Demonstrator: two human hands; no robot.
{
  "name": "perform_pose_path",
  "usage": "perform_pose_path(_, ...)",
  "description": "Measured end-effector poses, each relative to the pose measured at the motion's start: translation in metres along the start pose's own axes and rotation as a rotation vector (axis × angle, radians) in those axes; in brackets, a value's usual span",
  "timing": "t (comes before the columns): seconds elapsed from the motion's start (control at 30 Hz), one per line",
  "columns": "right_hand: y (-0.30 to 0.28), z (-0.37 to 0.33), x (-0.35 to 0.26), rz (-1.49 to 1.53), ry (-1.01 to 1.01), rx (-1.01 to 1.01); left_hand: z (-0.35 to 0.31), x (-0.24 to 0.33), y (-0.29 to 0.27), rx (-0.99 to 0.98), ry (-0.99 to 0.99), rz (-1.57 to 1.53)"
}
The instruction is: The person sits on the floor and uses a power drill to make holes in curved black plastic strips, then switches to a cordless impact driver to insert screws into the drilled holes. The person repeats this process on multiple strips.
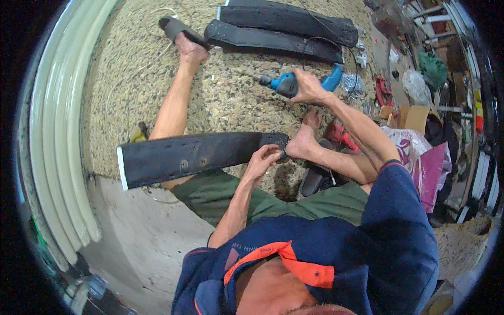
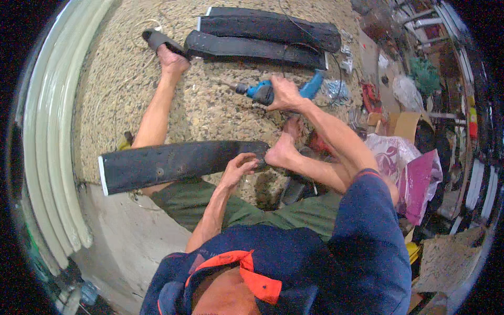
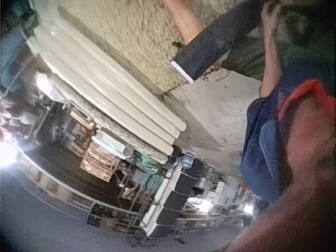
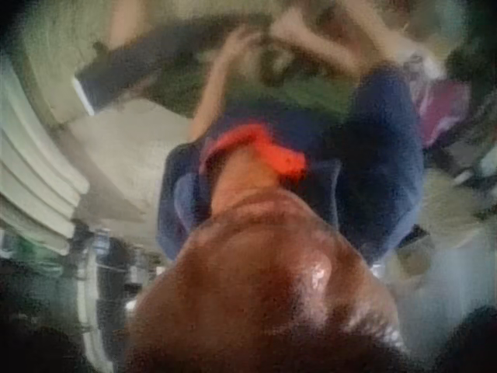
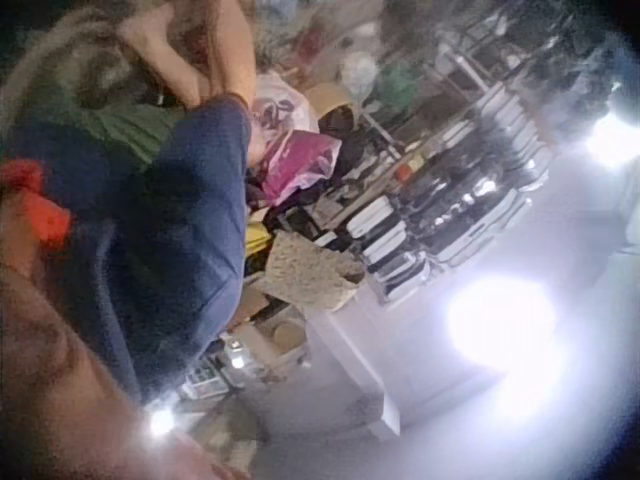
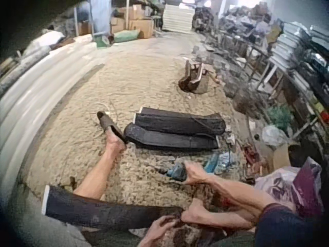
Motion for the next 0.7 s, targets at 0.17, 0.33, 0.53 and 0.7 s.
perform_pose_path(0.17,0.058,0.009,0.008,0.147,0.028,-0.046,0.011,-0.018,0.000,-0.002,-0.051,-0.016)
perform_pose_path(0.33,0.073,0.016,0.015,0.151,0.077,-0.156,0.018,-0.017,0.008,-0.022,-0.130,0.035)
perform_pose_path(0.53,0.059,0.000,0.011,0.089,-0.007,-0.074,0.024,-0.017,0.016,-0.041,-0.145,0.097)
perform_pose_path(0.7,0.001,-0.060,0.041,-0.082,-0.220,-0.151,0.026,-0.032,0.019,-0.047,-0.181,0.139)
Point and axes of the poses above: each hand's wrist, its own z-axis towards the middle knuckle, its own y-axis out of the palm, x = y × z, the point moved 3 cm from there along z, towards the middle knuckle, and after that the axes turned 1 degree about -y, right-handed, at the moved point
